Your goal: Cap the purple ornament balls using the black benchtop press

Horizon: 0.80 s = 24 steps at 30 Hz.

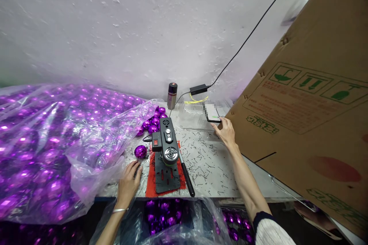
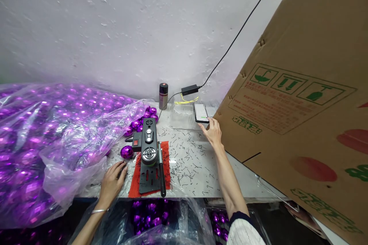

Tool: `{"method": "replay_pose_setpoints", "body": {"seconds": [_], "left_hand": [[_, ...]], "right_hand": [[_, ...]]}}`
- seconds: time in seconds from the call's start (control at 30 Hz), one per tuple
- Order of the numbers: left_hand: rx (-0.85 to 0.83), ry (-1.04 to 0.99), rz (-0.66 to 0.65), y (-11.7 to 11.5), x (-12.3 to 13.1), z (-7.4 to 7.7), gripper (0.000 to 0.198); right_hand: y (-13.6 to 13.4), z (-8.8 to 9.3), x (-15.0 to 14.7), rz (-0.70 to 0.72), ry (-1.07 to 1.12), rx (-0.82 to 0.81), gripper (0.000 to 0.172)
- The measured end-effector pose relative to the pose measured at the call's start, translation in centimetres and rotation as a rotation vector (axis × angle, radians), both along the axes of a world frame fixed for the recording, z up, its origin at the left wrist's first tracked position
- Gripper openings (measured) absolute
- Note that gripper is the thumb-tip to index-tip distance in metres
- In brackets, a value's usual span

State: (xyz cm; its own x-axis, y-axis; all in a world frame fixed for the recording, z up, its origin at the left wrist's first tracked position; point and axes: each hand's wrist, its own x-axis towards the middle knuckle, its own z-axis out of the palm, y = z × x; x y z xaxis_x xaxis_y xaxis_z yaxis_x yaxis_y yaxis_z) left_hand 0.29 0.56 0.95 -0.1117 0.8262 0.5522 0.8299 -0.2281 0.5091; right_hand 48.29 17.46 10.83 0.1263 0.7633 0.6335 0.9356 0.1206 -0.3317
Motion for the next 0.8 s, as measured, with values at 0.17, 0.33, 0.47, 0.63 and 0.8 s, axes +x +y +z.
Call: {"method": "replay_pose_setpoints", "body": {"seconds": [0.17,0.33,0.47,0.63,0.8], "left_hand": [[0.008,0.009,-0.004,-0.01,-0.02,-0.03,0.045],[0.027,0.022,-0.011,0.00,-0.01,0.00,0.046],[0.032,0.027,-0.015,-0.02,-0.02,-0.02,0.046],[0.026,0.046,-0.005,-0.02,-0.06,-0.03,0.047],[0.017,0.053,-0.010,0.00,-0.07,-0.01,0.048]], "right_hand": [[0.00,0.15,-0.05,0.000,0.000,-0.002,0.070],[-0.03,0.15,-0.10,-0.002,-0.001,-0.004,0.070],[-0.07,0.14,-0.08,-0.003,0.004,0.007,0.073],[-0.12,0.18,-0.03,-0.005,-0.003,-0.003,0.076],[0.16,0.22,0.33,0.018,-0.037,0.018,0.073]]}}
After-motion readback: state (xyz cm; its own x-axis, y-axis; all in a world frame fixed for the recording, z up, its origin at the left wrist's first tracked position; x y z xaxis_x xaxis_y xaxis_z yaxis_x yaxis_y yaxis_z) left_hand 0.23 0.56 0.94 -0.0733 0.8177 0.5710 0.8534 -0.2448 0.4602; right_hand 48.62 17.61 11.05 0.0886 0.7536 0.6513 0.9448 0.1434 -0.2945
